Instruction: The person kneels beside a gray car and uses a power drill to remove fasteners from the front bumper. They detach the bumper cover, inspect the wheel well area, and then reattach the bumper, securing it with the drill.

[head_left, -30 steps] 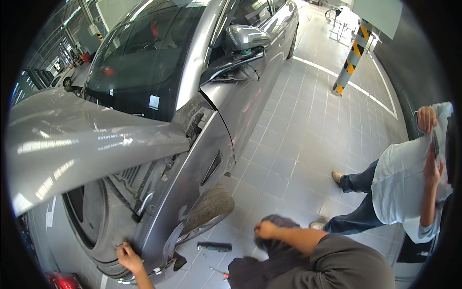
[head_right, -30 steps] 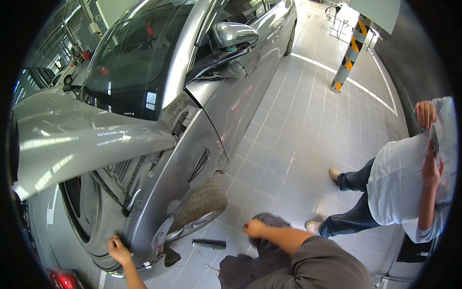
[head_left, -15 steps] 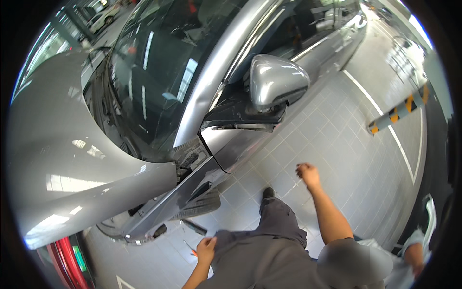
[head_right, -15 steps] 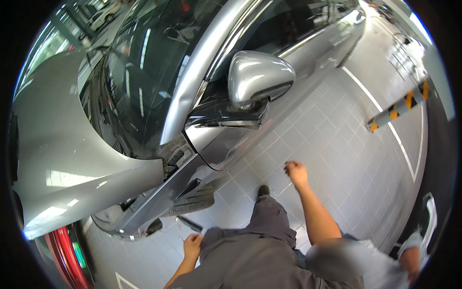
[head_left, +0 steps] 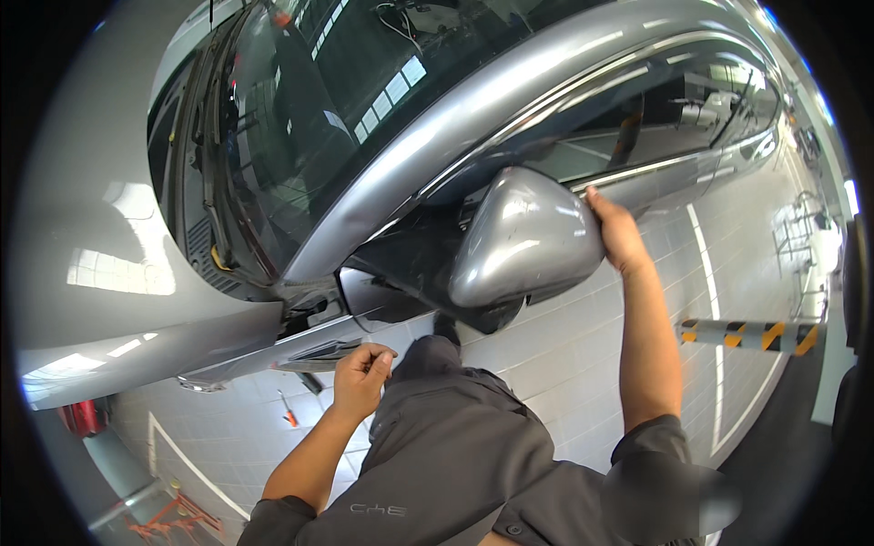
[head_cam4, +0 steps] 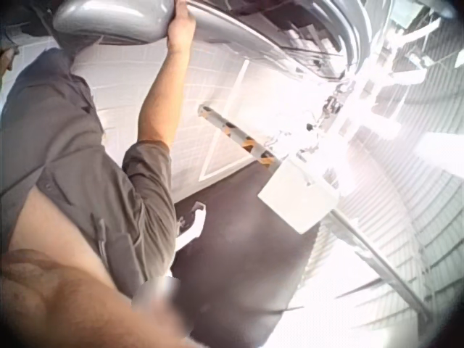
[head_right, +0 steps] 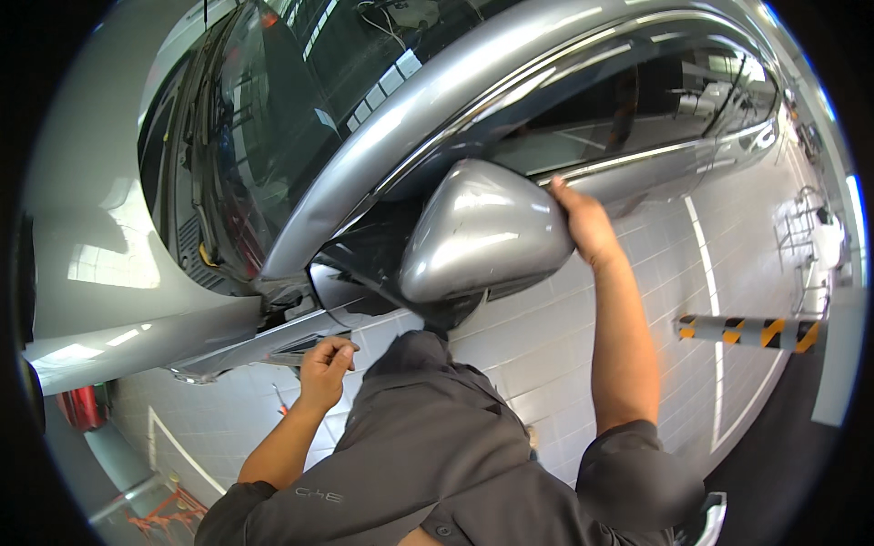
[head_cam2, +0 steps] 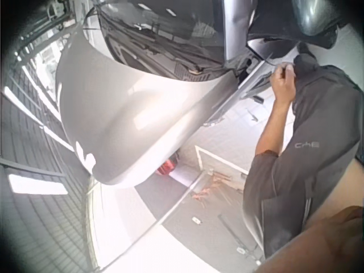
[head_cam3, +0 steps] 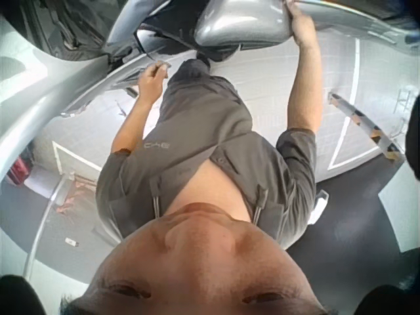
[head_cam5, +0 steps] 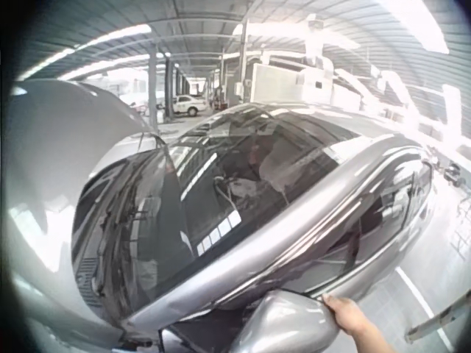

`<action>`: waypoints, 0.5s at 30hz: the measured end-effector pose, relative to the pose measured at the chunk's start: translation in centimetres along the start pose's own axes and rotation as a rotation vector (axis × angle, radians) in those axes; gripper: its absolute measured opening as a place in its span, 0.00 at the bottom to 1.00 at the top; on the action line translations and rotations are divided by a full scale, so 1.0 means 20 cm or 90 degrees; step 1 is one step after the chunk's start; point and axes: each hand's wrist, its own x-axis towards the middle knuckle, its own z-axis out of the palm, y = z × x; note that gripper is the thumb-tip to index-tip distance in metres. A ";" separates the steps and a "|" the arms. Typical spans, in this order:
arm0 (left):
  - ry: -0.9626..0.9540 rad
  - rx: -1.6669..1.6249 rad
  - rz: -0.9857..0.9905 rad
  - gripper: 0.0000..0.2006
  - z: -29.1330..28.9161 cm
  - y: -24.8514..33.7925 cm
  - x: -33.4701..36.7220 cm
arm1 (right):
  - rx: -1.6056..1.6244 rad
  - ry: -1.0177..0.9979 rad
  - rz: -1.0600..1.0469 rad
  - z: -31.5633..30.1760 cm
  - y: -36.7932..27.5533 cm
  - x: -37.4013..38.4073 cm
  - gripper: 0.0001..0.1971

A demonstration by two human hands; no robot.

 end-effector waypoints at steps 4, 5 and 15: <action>0.031 -0.047 0.161 0.11 0.22 0.25 0.23 | -0.187 -0.056 -0.040 -0.07 -0.13 -0.03 0.26; 0.020 -0.023 0.203 0.10 0.26 0.33 0.28 | -0.229 -0.028 -0.054 -0.11 -0.15 -0.12 0.26; 0.335 0.023 0.106 0.13 0.61 0.66 0.57 | -0.069 -0.714 -0.449 -0.23 -0.19 -0.16 0.22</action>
